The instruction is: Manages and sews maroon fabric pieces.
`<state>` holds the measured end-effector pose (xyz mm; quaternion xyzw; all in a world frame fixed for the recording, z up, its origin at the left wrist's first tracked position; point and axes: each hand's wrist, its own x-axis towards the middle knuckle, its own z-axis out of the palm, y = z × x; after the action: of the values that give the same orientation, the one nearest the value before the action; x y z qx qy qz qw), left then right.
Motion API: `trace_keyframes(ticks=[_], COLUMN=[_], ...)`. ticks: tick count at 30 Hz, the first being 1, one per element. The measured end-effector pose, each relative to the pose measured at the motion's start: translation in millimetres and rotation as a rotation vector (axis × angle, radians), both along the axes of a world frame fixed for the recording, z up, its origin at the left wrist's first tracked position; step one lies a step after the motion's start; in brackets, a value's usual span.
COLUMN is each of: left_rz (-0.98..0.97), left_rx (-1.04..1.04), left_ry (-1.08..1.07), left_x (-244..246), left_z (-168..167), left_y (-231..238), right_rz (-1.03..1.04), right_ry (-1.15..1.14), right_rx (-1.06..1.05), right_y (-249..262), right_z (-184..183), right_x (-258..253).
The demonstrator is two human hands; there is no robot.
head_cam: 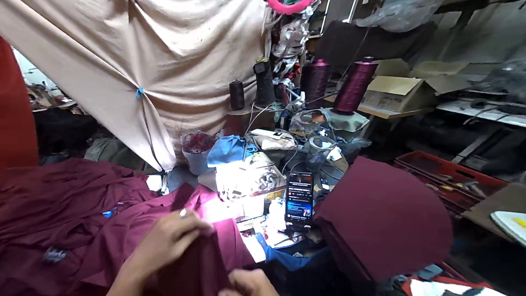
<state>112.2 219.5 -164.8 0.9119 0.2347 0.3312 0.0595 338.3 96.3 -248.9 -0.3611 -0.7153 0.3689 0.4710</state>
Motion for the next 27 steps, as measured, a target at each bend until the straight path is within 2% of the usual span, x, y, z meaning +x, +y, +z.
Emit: trace_keyframes(ticks=[3,5,8,10,14,17,19,23,27], left_rz=[0.152,0.254,0.387,0.428,0.32,0.353,0.398,0.438,0.402], left_rx=[-0.246,-0.359,-0.453,-0.541,-0.42,-0.43,-0.43,-0.419,-0.37], left_ry=[0.181,0.206,0.148,0.112,0.018,-0.041,-0.061,-0.021,-0.048], left_x=[30.4,49.9,68.6,70.6,57.1,59.3,66.1,77.3,77.6], left_z=[-33.3,-57.1,-75.5,-75.9,-83.1,-80.1,-79.9,-87.1,-92.0], left_y=[62.2,84.9,91.1,88.1,83.4,82.3,80.8,81.9,77.4], right_rz=[-0.182,-0.296,-0.392,-0.442,-0.576,-0.661,-0.629,-0.439,-0.299], right_ry=[-0.009,-0.032,-0.127,-0.089,0.042,0.105,0.179,0.355,0.327], right_rx=[-0.272,-0.358,-0.427,-0.418,-0.224,-0.152,-0.191,-0.428,-0.496], right_y=[56.7,82.3,99.0,102.7,108.4,114.6,119.7,124.7,117.5], right_z=[-55.9,-85.8,-96.5,-92.6,-88.1,-89.7,-91.6,-86.6,-86.4], right_x=[1.6,6.5,13.5,13.6,7.9,6.7,9.8,17.5,26.0])
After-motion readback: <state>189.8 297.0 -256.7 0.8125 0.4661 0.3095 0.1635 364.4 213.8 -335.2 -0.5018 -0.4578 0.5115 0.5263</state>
